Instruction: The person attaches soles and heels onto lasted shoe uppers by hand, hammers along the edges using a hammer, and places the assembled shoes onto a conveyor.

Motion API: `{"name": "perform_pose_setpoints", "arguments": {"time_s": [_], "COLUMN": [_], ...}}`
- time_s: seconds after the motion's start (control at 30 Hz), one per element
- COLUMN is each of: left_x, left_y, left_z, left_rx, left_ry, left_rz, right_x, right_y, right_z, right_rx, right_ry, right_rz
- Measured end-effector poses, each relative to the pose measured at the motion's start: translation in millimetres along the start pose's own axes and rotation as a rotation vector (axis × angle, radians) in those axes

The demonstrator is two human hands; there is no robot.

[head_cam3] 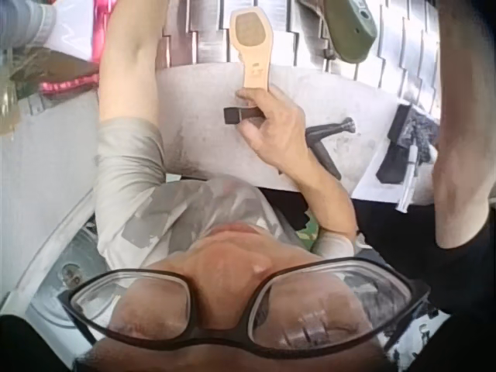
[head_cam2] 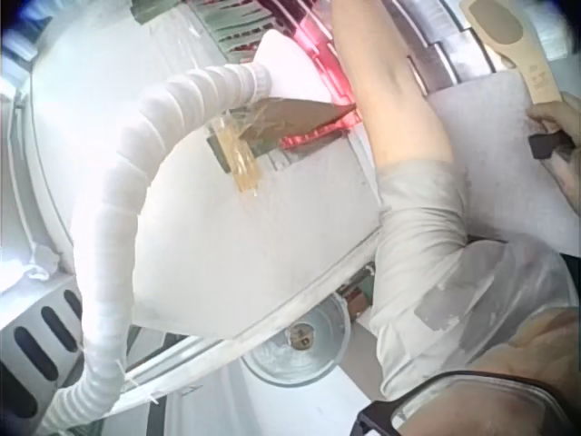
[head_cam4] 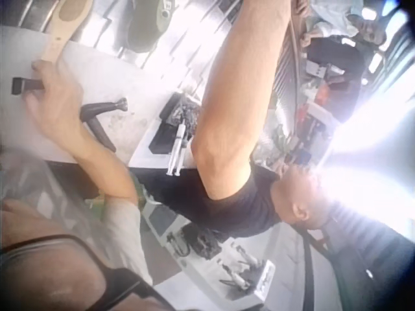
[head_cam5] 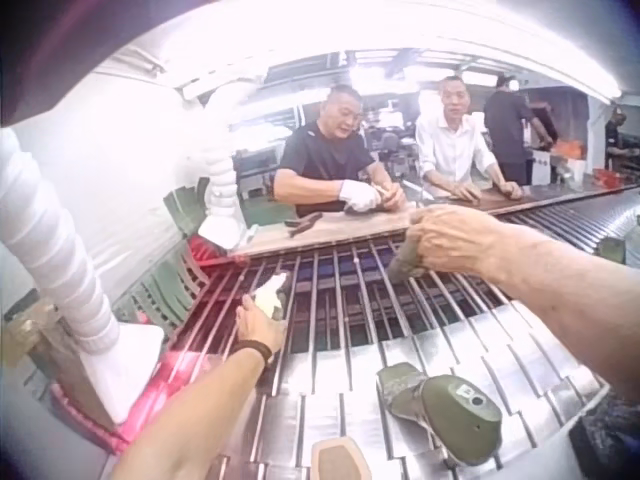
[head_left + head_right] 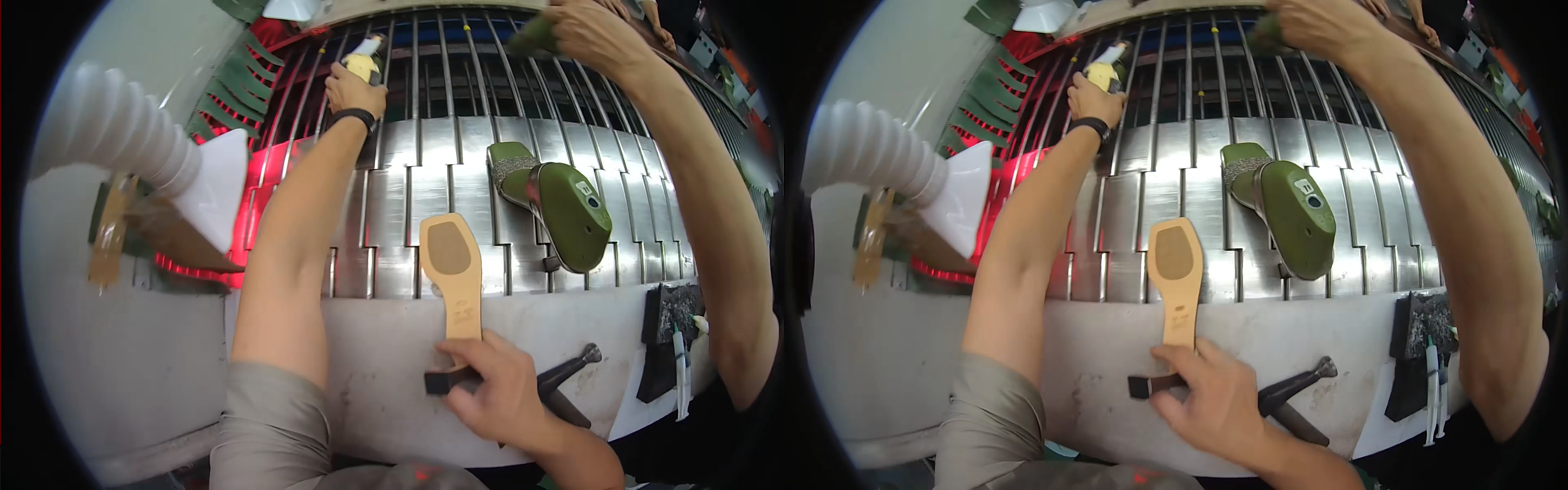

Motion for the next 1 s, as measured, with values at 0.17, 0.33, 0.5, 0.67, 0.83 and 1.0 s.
{"name": "perform_pose_setpoints", "arguments": {"time_s": [0.17,0.33,0.5,0.67,0.83,1.0], "left_x": [20,70,125,162,204,206], "left_y": [-100,-237,-361,-405,-415,-418], "left_z": [-105,-230,-331,-346,-323,-326], "left_rx": [0.063,0.071,-0.007,0.200,0.289,0.262], "left_ry": [-0.086,-0.438,-0.177,-0.307,-0.513,-0.568], "left_rz": [0.142,0.380,0.552,0.536,0.233,0.172], "right_x": [-20,10,16,21,1,-3], "right_y": [-5,-67,-120,-106,-89,-94], "right_z": [5,42,-1,-36,-7,-4], "right_rx": [-0.195,-0.262,-0.316,-0.404,-0.229,-0.358], "right_ry": [0.498,0.474,-0.492,0.163,0.477,0.410], "right_rz": [0.265,0.305,-0.110,-0.170,0.029,0.029]}}
Point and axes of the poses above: each hand's wrist, its own y-axis towards the middle knuckle, its own z-axis out of the palm, x = y × z, the point moved 7 cm from there along y, towards the middle knuckle, and after that the axes turned 4 degrees about -z, right-handed, at the moved point
